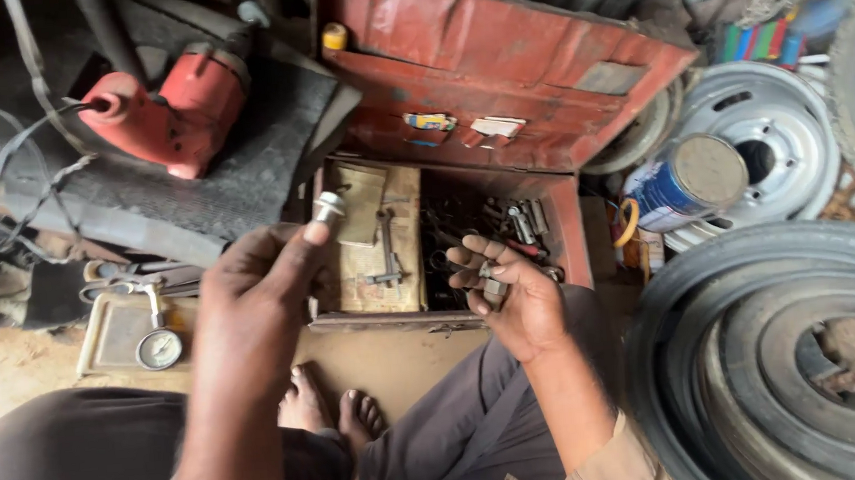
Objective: The person sits on the ground in front of an open toolbox and sorts through a tray of wrenches and small metal fittings. They pick up small metal parts, screw and unscrew components by hand, use a red-handled tool on a fitting, and place items back into the toolbox tray.
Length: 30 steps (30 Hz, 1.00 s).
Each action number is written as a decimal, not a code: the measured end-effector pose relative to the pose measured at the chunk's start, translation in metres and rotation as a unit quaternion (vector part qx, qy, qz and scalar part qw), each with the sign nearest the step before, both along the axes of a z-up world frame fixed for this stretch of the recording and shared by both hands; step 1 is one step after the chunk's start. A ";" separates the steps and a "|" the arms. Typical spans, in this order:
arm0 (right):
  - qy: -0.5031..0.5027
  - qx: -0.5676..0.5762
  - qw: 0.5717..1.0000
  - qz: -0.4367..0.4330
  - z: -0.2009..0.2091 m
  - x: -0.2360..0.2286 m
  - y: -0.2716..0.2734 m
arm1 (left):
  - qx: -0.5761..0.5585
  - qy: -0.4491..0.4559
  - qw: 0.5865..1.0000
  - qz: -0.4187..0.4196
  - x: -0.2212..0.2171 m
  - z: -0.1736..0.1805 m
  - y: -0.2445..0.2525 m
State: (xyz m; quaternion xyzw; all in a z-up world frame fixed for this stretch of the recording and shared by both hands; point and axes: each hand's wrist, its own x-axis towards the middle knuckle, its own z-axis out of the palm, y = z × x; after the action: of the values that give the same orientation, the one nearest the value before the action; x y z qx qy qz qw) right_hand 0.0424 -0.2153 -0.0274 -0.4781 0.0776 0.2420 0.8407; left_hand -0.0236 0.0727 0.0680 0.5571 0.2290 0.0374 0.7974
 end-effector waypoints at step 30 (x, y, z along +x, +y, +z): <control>-0.464 -0.631 0.588 0.205 -0.212 0.097 0.075 | -0.130 -0.139 0.904 0.383 -0.052 -0.016 0.114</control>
State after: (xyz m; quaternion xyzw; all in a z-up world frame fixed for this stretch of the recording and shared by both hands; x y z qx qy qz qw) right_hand 0.1394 -0.1404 -0.2391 -0.9392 -0.2897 0.0444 0.1789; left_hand -0.0758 0.1864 0.0517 0.3070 0.3146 0.3865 0.8108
